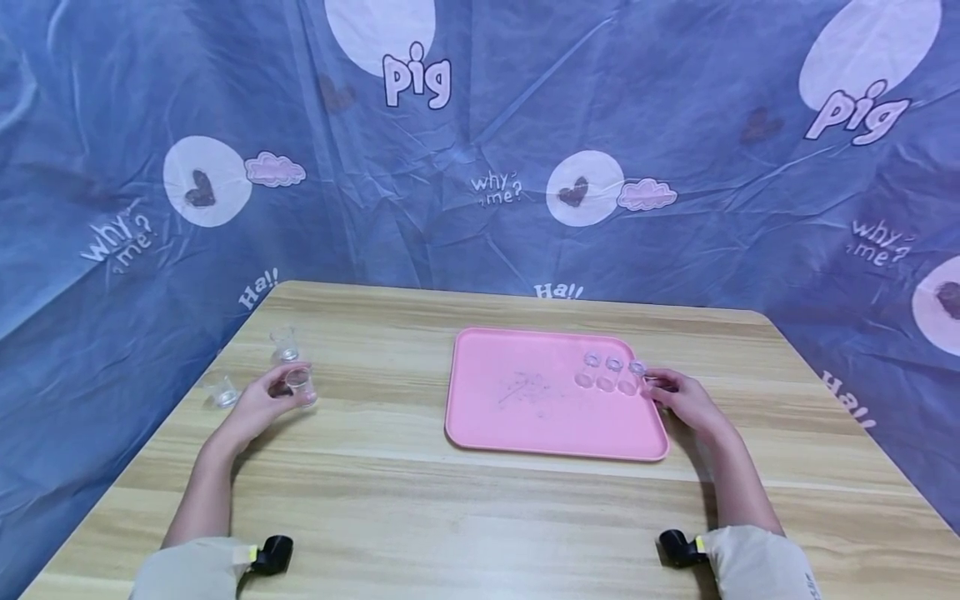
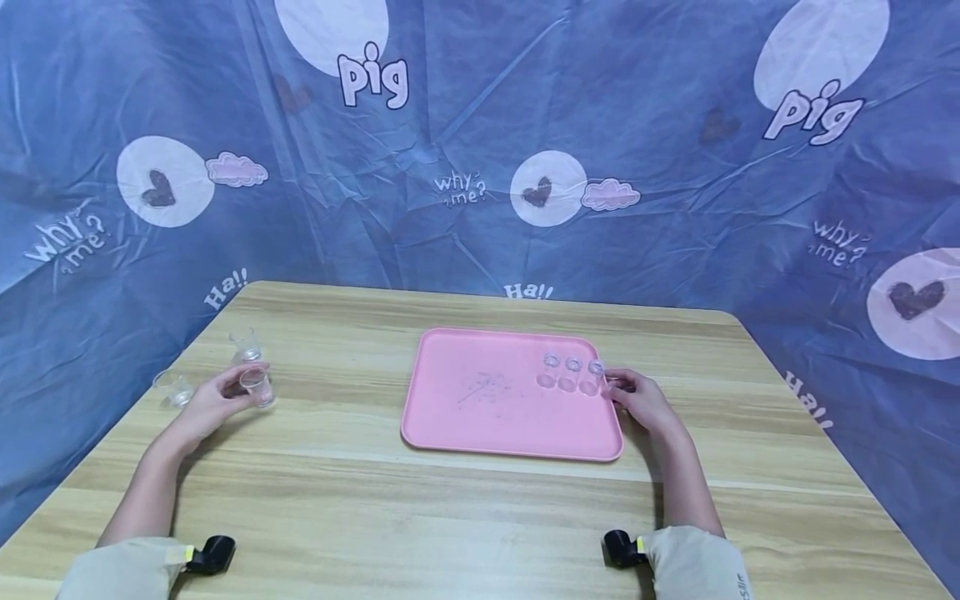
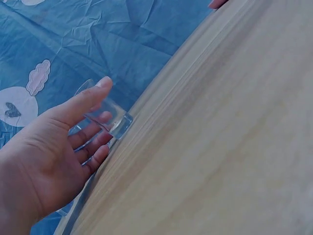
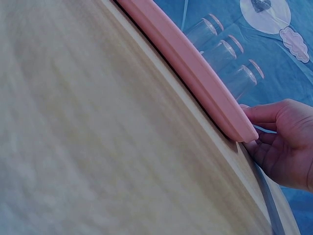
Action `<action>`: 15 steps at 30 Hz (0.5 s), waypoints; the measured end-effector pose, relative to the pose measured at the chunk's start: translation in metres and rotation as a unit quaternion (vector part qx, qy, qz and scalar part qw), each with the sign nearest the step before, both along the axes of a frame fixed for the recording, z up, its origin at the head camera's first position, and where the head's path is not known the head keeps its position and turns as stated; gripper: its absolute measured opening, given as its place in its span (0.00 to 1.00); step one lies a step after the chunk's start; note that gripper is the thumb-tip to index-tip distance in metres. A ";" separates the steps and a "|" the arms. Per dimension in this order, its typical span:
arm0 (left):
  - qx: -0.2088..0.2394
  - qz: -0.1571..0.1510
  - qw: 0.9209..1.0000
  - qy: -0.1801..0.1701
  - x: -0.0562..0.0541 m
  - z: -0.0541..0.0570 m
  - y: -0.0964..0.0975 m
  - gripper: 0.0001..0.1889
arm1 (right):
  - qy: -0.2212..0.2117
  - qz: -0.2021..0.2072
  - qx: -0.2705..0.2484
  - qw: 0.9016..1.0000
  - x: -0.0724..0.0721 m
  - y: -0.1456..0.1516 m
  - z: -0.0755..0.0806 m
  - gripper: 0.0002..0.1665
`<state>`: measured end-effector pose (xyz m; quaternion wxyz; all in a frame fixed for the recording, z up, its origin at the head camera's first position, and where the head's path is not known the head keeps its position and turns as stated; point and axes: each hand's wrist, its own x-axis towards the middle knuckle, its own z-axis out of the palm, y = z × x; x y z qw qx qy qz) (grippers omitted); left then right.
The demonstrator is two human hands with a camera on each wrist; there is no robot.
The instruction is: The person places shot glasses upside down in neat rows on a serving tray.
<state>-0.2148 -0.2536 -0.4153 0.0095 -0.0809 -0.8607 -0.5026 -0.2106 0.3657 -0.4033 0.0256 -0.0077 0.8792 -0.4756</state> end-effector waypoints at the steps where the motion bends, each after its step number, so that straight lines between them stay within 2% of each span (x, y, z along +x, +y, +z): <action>1: -0.003 -0.001 1.000 0.001 0.000 -0.001 0.000 0.31 | 0.001 0.001 0.002 1.000 0.000 0.000 0.000 0.26; 9: -0.041 -0.010 0.999 -0.006 0.001 -0.004 -0.002 0.32 | 0.005 0.002 0.013 1.000 -0.001 -0.001 0.002 0.26; 15: -0.054 -0.020 0.998 0.006 0.001 -0.004 -0.001 0.30 | 0.004 0.002 0.021 1.000 0.001 -0.002 0.003 0.25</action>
